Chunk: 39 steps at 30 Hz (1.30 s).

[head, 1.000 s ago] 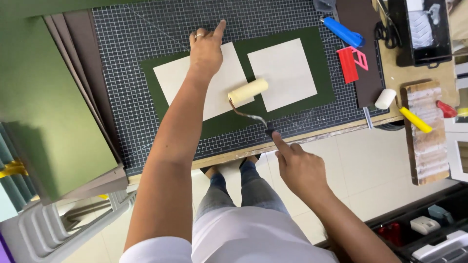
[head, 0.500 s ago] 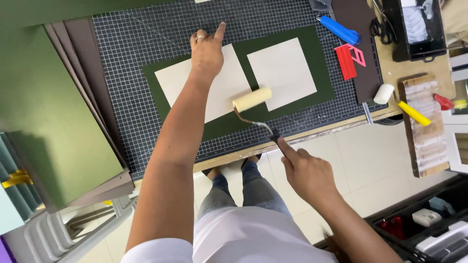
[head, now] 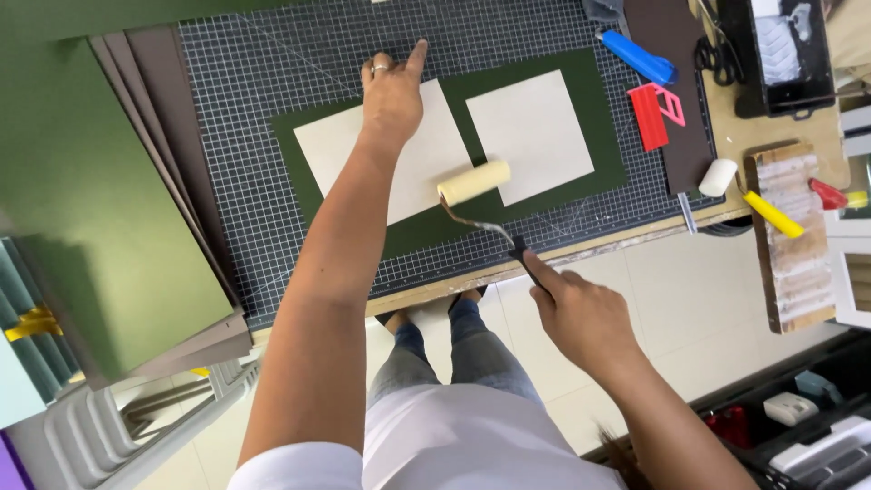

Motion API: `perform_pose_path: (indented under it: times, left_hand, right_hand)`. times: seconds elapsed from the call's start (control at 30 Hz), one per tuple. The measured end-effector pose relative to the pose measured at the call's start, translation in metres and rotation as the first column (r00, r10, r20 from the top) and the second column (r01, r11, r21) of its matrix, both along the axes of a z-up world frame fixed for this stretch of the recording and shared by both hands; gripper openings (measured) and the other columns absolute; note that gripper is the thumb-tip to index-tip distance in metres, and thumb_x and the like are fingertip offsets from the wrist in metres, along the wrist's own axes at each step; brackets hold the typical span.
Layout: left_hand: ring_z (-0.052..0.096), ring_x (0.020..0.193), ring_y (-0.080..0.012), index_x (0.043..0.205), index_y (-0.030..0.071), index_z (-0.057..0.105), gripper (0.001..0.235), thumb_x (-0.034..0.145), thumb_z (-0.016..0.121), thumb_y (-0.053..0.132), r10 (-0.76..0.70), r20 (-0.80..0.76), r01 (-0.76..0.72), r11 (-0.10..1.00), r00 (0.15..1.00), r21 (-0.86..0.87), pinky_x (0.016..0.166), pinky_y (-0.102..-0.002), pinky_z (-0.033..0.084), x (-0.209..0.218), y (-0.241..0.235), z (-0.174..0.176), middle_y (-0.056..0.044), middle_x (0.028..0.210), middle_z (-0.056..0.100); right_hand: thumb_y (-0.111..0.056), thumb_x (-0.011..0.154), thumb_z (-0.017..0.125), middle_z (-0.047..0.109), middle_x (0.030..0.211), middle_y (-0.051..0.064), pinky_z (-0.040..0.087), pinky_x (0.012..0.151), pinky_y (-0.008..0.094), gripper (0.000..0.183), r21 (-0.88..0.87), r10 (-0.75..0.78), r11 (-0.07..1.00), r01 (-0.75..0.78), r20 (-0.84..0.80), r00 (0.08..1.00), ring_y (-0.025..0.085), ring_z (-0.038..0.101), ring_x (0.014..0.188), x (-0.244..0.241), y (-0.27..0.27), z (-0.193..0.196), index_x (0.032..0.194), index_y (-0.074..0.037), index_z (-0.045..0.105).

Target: Assembling a hardcover for a book by gluing cardboard pieces onto a cover sheet and smoothing it out with a scraper.

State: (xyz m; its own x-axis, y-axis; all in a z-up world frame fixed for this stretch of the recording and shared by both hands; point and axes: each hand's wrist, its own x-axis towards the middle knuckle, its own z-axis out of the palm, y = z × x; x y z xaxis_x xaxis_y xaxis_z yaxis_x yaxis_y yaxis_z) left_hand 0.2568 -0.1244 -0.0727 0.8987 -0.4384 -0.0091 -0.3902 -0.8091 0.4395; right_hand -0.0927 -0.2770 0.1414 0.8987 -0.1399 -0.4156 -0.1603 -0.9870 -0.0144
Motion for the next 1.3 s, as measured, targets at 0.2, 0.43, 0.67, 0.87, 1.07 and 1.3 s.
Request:
perform_pose_path:
  times: [0.2, 0.43, 0.67, 0.87, 1.07, 1.3]
  left_hand:
    - [0.043, 0.123, -0.0370, 0.163, 0.018, 0.024, 0.084, 0.089, 0.040, -0.016, 0.007, -0.042, -0.005, 0.999, 0.999, 0.050, 0.119, -0.055, 0.022, -0.002, 0.001, 0.009, -0.008, 0.113, 0.072]
    - [0.042, 0.125, -0.0370, 0.164, 0.018, 0.021, 0.085, 0.088, 0.046, -0.013, 0.019, -0.044, -0.015, 0.995, 0.999, 0.099, 0.118, -0.053, 0.023, 0.003, 0.001, 0.016, -0.007, 0.112, 0.072]
    - [0.039, 0.129, -0.0366, 0.164, 0.020, 0.019, 0.087, 0.088, 0.042, -0.016, 0.020, -0.090, -0.013, 0.997, 0.996, 0.075, 0.119, -0.052, 0.021, -0.005, 0.001, 0.022, -0.008, 0.122, 0.069]
    - [0.036, 0.133, -0.0386, 0.165, 0.026, 0.015, 0.093, 0.087, 0.043, -0.016, 0.016, -0.203, 0.002, 0.996, 0.979, 0.085, 0.118, -0.049, 0.025, -0.025, -0.003, 0.045, -0.015, 0.126, 0.061]
    - [0.039, 0.134, -0.0343, 0.162, 0.023, 0.027, 0.087, 0.085, 0.043, -0.013, -0.042, -0.215, 0.021, 0.995, 0.976, -0.102, 0.116, -0.049, 0.024, -0.033, 0.012, 0.050, -0.007, 0.131, 0.066]
    - [0.053, 0.118, -0.0429, 0.144, 0.013, 0.058, 0.068, 0.082, 0.044, -0.012, 0.240, 0.022, -0.204, 0.868, 0.971, -0.452, 0.105, -0.052, 0.040, -0.075, 0.127, 0.038, -0.016, 0.135, 0.063]
  right_hand:
    - [-0.029, 0.098, 0.056, 0.070, 0.082, 0.004, 0.052, 0.049, 0.049, 0.054, -0.007, 0.001, 1.000, -0.001, 0.004, 1.000, 0.037, 0.067, 0.061, -0.003, -0.002, 0.001, 0.152, -0.033, 0.049]
    - [-0.028, 0.098, 0.056, 0.070, 0.082, 0.005, 0.051, 0.047, 0.047, 0.054, -0.009, 0.042, 0.999, -0.042, 0.030, 0.999, 0.036, 0.066, 0.059, 0.007, -0.001, 0.003, 0.152, -0.031, 0.049]
    - [-0.030, 0.100, 0.056, 0.073, 0.122, 0.003, 0.057, 0.057, 0.050, 0.053, 0.154, -0.058, 0.987, 0.033, 0.156, 0.986, 0.032, 0.072, 0.087, 0.006, -0.013, 0.014, 0.152, -0.030, 0.049]
    - [-0.030, 0.099, 0.062, 0.074, 0.105, 0.000, 0.052, 0.055, 0.043, 0.052, 0.144, -0.114, 0.986, 0.077, 0.264, 0.958, 0.026, 0.067, 0.069, -0.028, -0.024, 0.034, 0.151, -0.031, 0.054]
    - [-0.034, 0.099, 0.060, 0.066, 0.081, -0.006, 0.047, 0.040, 0.038, 0.053, 0.058, 0.020, 0.998, -0.032, 0.210, 0.977, 0.019, 0.054, 0.049, -0.044, -0.012, 0.028, 0.151, -0.034, 0.053]
    - [-0.042, 0.104, 0.047, 0.067, 0.085, -0.008, 0.035, 0.030, 0.021, 0.048, 0.005, 0.315, 0.947, -0.321, 0.186, 0.931, 0.007, 0.045, 0.040, -0.011, -0.019, 0.017, 0.152, -0.043, 0.045]
